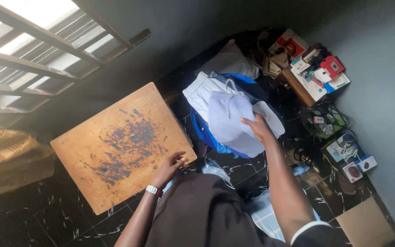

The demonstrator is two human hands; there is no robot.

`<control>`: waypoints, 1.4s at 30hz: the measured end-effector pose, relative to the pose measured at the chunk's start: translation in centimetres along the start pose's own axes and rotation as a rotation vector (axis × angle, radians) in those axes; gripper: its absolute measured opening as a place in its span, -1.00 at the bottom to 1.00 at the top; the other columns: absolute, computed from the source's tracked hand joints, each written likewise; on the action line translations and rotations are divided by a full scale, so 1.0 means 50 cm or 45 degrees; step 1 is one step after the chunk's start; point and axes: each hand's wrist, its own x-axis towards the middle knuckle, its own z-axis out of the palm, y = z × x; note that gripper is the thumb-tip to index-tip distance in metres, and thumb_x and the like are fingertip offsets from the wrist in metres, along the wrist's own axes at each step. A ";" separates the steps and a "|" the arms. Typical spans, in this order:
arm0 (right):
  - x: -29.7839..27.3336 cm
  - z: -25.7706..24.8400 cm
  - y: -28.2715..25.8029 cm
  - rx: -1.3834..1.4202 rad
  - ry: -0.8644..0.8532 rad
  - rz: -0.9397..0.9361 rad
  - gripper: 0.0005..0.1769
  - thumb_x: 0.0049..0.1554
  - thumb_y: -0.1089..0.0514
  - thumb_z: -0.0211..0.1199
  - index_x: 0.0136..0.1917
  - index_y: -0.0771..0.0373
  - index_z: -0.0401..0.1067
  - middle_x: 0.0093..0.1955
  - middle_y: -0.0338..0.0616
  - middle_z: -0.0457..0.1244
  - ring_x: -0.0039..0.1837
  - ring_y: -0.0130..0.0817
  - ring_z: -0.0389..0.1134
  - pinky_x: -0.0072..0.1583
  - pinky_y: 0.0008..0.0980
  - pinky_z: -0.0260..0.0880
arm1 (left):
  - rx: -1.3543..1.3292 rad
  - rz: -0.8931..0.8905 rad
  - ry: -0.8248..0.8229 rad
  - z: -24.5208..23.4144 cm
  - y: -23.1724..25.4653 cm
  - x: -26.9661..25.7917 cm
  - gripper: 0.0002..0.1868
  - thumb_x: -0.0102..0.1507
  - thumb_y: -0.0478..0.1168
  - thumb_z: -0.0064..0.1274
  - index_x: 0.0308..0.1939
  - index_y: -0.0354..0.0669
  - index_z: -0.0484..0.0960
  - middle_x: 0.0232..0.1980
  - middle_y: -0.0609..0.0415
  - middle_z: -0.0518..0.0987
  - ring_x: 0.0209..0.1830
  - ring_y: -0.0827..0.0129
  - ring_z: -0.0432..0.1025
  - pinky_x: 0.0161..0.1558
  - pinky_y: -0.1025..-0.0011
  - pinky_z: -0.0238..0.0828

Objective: The person folds several items of clothing one by one on a small wooden table. They handle a light gray t-shirt, a white t-shirt, blue and white striped underwear, blue denim jeans, a teal t-shirt, and black shorts, folding each and placing it on the table.

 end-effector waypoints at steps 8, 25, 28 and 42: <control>-0.296 -0.069 -0.003 0.317 0.177 -0.193 -0.34 0.03 0.14 0.44 0.36 0.36 0.37 0.22 -0.09 0.36 0.22 -0.36 0.37 0.26 -0.36 0.35 | 0.420 0.150 -0.104 0.072 0.136 0.054 -0.51 0.38 0.11 0.05 0.14 -0.20 0.73 -0.12 -0.13 0.77 -0.23 0.32 0.58 -0.14 0.36 0.50; -0.693 0.052 -0.082 0.520 0.158 -0.509 -0.24 0.01 0.06 0.48 0.36 0.48 0.32 0.22 0.03 0.35 0.26 -0.28 0.39 0.30 -0.31 0.36 | -0.464 0.488 -0.748 0.140 0.259 -0.145 -0.55 0.29 -0.20 0.29 0.17 -0.40 0.58 0.03 0.03 0.66 -0.01 0.45 0.54 0.10 0.40 0.50; -0.751 0.111 -0.093 0.535 0.276 -0.603 -0.22 0.03 0.10 0.46 0.40 0.47 0.26 0.28 0.05 0.32 0.33 -0.19 0.36 0.35 -0.20 0.34 | -0.310 0.584 -0.741 0.108 0.280 -0.226 -0.50 0.26 -0.22 0.26 0.23 -0.32 0.51 0.06 0.09 0.66 0.02 0.50 0.54 0.11 0.42 0.51; -0.959 0.261 -0.091 0.978 -0.085 -1.130 -0.27 -0.05 0.47 0.35 0.40 0.56 0.30 0.21 0.13 0.35 0.27 -0.13 0.41 0.40 -0.22 0.37 | -0.697 0.697 -0.840 -0.017 0.268 -0.534 -0.17 0.26 0.08 0.26 0.47 -0.25 0.29 0.31 0.01 0.55 0.32 0.42 0.45 0.33 0.35 0.42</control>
